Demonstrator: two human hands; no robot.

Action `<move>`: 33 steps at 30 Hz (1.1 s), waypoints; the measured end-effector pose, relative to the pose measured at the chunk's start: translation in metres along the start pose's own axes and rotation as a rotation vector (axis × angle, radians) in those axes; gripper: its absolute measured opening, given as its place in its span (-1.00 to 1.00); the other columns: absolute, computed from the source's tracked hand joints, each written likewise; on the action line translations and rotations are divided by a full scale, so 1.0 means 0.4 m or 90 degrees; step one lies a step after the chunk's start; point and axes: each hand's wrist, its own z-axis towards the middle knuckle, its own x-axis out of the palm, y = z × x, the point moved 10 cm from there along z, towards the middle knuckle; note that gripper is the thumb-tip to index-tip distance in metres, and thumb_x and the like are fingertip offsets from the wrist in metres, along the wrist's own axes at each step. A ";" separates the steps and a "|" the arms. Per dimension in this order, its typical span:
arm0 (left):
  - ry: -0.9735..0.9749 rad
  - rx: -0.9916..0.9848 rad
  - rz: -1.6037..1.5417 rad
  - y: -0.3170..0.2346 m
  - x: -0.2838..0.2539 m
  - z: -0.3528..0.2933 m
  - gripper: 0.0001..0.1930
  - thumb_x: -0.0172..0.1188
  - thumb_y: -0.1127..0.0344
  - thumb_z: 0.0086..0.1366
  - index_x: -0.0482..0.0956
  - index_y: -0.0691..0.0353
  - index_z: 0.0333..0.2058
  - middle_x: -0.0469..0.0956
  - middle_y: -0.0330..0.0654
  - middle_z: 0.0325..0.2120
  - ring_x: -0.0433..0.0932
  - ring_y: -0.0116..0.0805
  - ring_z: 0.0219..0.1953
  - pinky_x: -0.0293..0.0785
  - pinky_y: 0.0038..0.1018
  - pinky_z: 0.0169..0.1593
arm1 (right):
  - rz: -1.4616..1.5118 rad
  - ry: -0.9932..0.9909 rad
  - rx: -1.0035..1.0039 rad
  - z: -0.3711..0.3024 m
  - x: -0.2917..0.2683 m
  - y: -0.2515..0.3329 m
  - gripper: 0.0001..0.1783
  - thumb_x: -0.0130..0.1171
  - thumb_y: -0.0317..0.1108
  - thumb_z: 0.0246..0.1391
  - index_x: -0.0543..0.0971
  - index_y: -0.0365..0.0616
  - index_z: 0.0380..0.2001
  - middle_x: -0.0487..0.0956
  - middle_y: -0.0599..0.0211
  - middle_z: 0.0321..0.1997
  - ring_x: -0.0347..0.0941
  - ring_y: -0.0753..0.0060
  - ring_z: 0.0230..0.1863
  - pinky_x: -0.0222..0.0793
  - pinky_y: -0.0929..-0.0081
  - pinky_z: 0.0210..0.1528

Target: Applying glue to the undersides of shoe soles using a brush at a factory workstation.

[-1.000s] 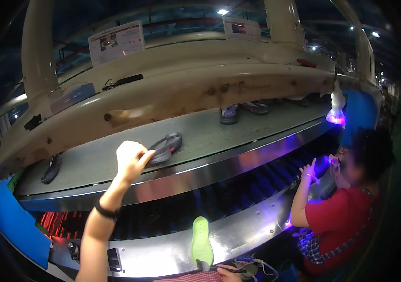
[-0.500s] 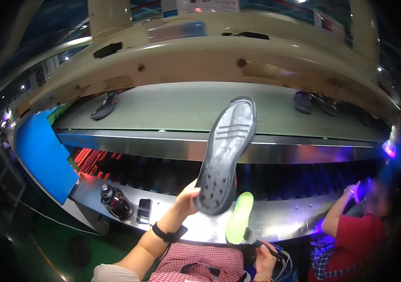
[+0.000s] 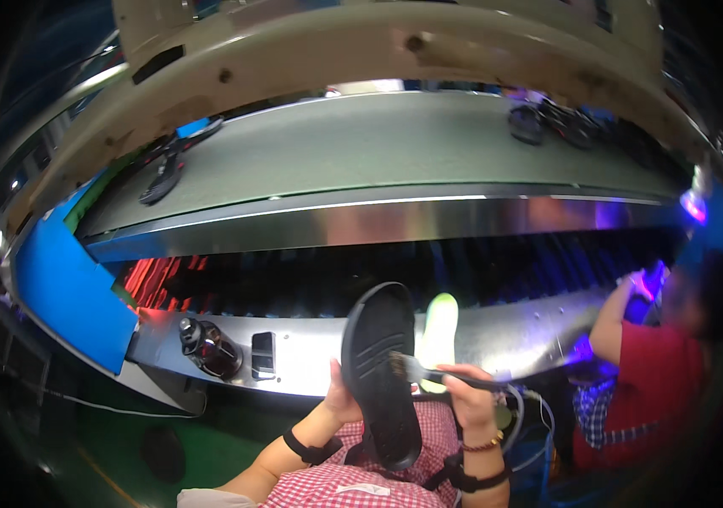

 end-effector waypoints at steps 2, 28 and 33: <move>-0.017 0.014 0.001 0.001 0.017 0.005 0.19 -0.36 -0.70 -0.05 0.01 0.19 0.33 0.20 0.14 0.23 0.27 0.10 0.23 0.17 -0.01 0.29 | 0.027 0.011 0.072 0.018 0.053 -0.034 -0.75 0.16 -0.59 0.00 0.55 -0.40 -0.19 0.62 0.01 -0.18 0.57 0.28 -0.15 0.45 0.39 0.03; -0.244 0.180 -0.017 -0.017 -0.142 0.023 -0.11 -0.42 -0.48 0.25 0.18 0.16 0.26 0.33 -0.05 0.16 0.34 -0.14 0.19 0.26 -0.22 0.25 | -0.466 0.034 -0.178 0.174 0.233 -0.012 -0.79 0.28 -0.49 -0.04 0.65 -0.26 -0.27 0.66 0.22 -0.31 0.59 0.46 -0.25 0.48 0.57 -0.16; -0.367 0.232 0.055 -0.112 -0.216 -0.001 0.00 -0.45 -0.59 0.13 0.32 0.21 0.16 0.48 0.00 0.00 0.48 -0.04 0.00 0.39 -0.12 0.13 | -0.606 0.216 -0.267 0.058 0.300 -0.020 -0.80 0.29 -0.39 -0.13 0.66 -0.22 -0.37 0.65 0.11 -0.29 0.61 0.15 -0.25 0.50 0.38 -0.14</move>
